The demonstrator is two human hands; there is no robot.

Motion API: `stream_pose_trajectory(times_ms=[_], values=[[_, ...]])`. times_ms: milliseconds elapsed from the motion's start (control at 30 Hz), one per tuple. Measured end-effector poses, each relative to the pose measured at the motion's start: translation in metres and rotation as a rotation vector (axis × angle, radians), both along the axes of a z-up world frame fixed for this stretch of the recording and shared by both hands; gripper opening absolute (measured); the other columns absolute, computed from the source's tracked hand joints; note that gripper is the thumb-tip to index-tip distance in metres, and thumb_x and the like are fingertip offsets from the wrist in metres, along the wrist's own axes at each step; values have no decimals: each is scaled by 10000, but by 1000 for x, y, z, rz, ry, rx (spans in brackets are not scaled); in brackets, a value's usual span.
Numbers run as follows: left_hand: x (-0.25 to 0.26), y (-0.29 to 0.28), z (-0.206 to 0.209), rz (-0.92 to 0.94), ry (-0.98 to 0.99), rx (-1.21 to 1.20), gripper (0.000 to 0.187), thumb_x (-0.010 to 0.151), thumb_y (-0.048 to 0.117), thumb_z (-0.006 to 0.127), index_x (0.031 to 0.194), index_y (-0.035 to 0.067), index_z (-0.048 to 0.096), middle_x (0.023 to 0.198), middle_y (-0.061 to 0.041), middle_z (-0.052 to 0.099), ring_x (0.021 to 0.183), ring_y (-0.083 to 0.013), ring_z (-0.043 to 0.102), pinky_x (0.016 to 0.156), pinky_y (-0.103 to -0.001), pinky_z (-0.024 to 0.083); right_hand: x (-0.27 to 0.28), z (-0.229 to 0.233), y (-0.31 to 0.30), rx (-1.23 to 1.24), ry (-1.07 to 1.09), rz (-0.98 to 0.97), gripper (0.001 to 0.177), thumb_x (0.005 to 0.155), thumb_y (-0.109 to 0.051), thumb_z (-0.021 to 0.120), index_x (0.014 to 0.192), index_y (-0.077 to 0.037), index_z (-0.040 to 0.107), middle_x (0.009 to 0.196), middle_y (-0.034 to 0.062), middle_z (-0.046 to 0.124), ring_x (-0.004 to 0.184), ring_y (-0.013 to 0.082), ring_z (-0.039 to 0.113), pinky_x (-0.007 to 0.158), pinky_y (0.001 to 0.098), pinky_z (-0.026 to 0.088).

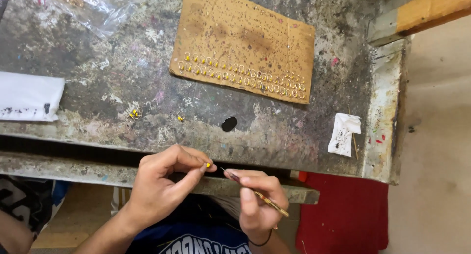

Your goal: Painting small jewelry components with a fine brush at a workbench.

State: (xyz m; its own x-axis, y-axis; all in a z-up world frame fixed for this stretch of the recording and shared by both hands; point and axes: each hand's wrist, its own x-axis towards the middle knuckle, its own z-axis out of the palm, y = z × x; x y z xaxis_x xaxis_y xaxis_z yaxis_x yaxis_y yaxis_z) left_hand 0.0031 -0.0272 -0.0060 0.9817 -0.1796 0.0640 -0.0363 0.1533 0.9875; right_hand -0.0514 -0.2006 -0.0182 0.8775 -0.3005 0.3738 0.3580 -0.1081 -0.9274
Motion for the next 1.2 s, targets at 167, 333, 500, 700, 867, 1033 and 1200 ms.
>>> stream_pose_trajectory(times_ms=[167,333,500,700,867,1033,1200], values=[[1,-2,-4,43,-65,104,107,860,-36,695,808,37,637,901,-145,788,793,-152,786,721,-225,661,6,-3,9,80,59,85,212,883,68,681,950,-69,533,898,181,680,881,363,786,828,435,694],[4,-1,-2,37,-121,151,106,877,-15,700,812,46,643,900,-118,790,816,-163,794,734,-237,646,12,-1,10,89,78,121,218,880,83,683,914,-68,528,891,182,689,899,366,793,843,435,699],[6,1,0,23,-177,196,88,885,-7,697,826,54,672,901,-95,790,815,-161,789,752,-240,621,14,-2,11,84,85,123,229,871,81,693,893,-76,527,874,174,693,888,365,798,817,420,697],[7,1,3,13,-196,163,96,888,-31,686,827,36,654,886,-117,781,804,-171,785,750,-237,625,13,-4,9,72,99,134,226,866,75,693,890,-77,528,866,177,691,886,368,796,804,425,702],[7,1,4,21,-200,157,102,883,-31,697,825,43,656,887,-107,781,801,-162,782,749,-235,617,14,-3,10,9,88,116,234,862,59,706,885,-83,521,850,165,693,864,359,804,794,398,699],[7,1,4,25,-198,164,106,877,-29,700,817,44,653,878,-100,780,794,-160,779,745,-238,617,13,-5,10,8,85,119,233,867,52,707,887,-84,518,850,166,695,864,356,803,793,398,698],[7,1,3,24,-194,161,113,873,-32,702,812,48,652,872,-96,779,791,-156,779,739,-233,613,13,-6,10,22,80,126,233,871,52,706,892,-83,518,853,167,690,870,365,801,797,407,694]])
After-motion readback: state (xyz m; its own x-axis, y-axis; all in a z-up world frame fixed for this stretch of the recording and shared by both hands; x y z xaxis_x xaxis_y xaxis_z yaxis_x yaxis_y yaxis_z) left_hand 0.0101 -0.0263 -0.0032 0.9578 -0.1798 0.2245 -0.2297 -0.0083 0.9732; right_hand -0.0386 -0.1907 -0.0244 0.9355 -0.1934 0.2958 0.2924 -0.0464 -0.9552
